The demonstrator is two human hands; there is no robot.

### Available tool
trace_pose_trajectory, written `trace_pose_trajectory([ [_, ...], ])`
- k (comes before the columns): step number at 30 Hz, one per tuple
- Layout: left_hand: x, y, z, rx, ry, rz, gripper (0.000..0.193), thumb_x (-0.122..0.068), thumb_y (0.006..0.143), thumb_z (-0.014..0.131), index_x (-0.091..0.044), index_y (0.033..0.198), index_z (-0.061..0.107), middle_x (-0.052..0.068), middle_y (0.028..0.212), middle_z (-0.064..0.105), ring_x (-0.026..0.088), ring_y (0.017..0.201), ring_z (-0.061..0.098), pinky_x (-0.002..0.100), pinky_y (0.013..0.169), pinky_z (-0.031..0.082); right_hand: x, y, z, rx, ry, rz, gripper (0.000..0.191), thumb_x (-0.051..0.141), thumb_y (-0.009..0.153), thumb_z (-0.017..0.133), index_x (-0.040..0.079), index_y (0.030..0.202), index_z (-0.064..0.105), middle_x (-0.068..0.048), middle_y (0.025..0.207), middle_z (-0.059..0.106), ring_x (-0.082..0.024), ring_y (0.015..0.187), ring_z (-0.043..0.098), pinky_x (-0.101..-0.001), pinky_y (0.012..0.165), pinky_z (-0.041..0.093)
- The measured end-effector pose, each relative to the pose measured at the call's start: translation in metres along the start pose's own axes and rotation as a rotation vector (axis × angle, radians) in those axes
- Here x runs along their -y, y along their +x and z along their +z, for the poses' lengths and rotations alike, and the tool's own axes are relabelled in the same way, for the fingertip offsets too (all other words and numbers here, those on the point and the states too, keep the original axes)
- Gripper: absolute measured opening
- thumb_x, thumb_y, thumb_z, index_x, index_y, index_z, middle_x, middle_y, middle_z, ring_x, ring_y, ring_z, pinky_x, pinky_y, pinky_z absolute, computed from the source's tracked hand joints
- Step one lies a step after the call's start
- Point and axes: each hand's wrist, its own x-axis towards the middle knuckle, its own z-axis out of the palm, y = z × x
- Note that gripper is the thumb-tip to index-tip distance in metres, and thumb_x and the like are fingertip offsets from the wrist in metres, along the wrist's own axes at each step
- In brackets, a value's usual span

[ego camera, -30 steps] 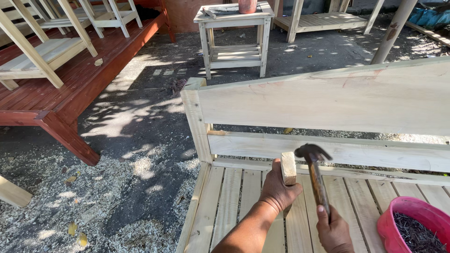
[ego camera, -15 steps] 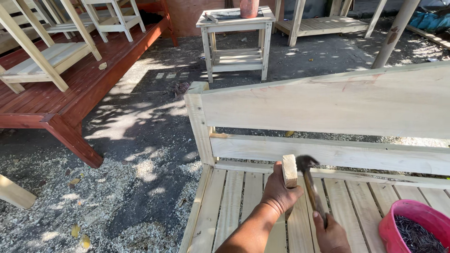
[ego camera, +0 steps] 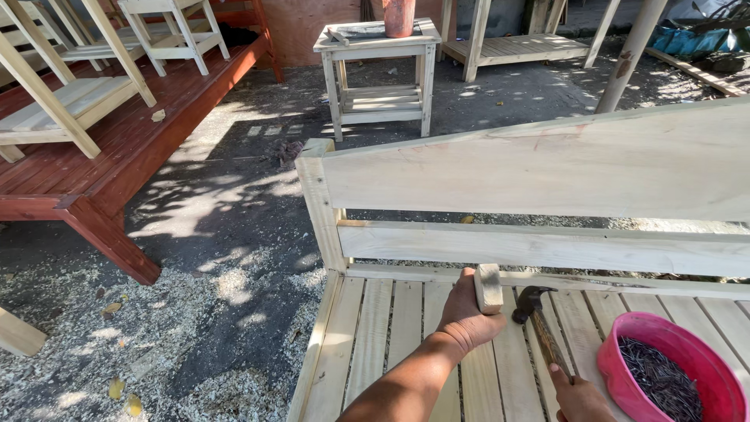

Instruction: The person hammers nails into the frame of an unfinished wooden bench, taking nails from a pink bowl and using a small wood block to press and hold nails while striking them with a claw hammer. They reposition along the bench rail, driving several nails in sequence.

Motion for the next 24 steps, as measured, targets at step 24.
trace_pose_trajectory([
  [24,-0.022,0.003,0.045,-0.163,-0.166,0.287,0.047,-0.011,0.07,0.069,-0.009,0.111,0.048,0.007,0.085,0.058,0.017,0.077,0.057,0.029,0.077,0.053,-0.032,-0.024,-0.015,0.011,-0.068,-0.018,0.08,0.069,0.096,0.043,0.0,0.127,0.068,-0.018,0.077,0.079,-0.028,0.067,0.08,-0.0422,0.075,0.062],
])
